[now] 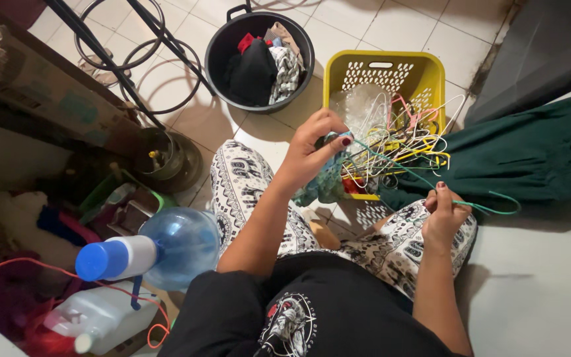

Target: The person sits on the floor and picks up a small patterned cloth from a yellow basket. They select a hanger, unfold the cloth, and place it onto the hanger. The person adjusts the cloth on the hanger and then holds it up.

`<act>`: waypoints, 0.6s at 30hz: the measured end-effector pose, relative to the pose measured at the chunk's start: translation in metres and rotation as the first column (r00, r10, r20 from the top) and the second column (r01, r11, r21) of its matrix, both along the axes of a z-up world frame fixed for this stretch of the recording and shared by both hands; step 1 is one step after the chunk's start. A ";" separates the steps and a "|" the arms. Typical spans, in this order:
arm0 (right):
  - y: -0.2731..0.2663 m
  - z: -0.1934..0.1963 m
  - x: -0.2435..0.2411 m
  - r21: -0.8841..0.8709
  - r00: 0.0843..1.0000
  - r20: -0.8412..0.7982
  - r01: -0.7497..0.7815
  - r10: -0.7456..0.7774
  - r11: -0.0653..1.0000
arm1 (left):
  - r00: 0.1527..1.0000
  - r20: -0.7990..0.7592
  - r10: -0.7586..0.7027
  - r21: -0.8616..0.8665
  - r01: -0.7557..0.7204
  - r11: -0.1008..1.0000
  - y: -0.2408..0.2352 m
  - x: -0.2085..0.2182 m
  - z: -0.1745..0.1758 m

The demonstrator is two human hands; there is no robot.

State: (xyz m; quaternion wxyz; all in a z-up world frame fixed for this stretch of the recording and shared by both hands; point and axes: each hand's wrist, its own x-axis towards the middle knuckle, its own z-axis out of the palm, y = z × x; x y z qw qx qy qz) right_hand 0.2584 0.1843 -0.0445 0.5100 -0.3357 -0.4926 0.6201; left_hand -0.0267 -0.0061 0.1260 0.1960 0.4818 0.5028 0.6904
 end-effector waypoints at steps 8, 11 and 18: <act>0.002 0.003 0.007 0.007 1.000 -0.030 0.002 -0.002 1.000 | 0.980 -0.079 0.185 -0.009 -0.186 0.982 0.005 -0.003 -0.003; 0.001 0.007 0.008 0.053 0.999 -0.034 -0.025 0.027 0.998 | 0.978 -0.085 0.188 -0.016 -0.190 0.982 0.006 -0.002 -0.004; -0.004 0.016 0.004 0.041 0.999 0.028 0.014 -0.015 0.999 | 0.983 -0.087 0.161 -0.038 -0.165 0.986 0.007 0.003 -0.005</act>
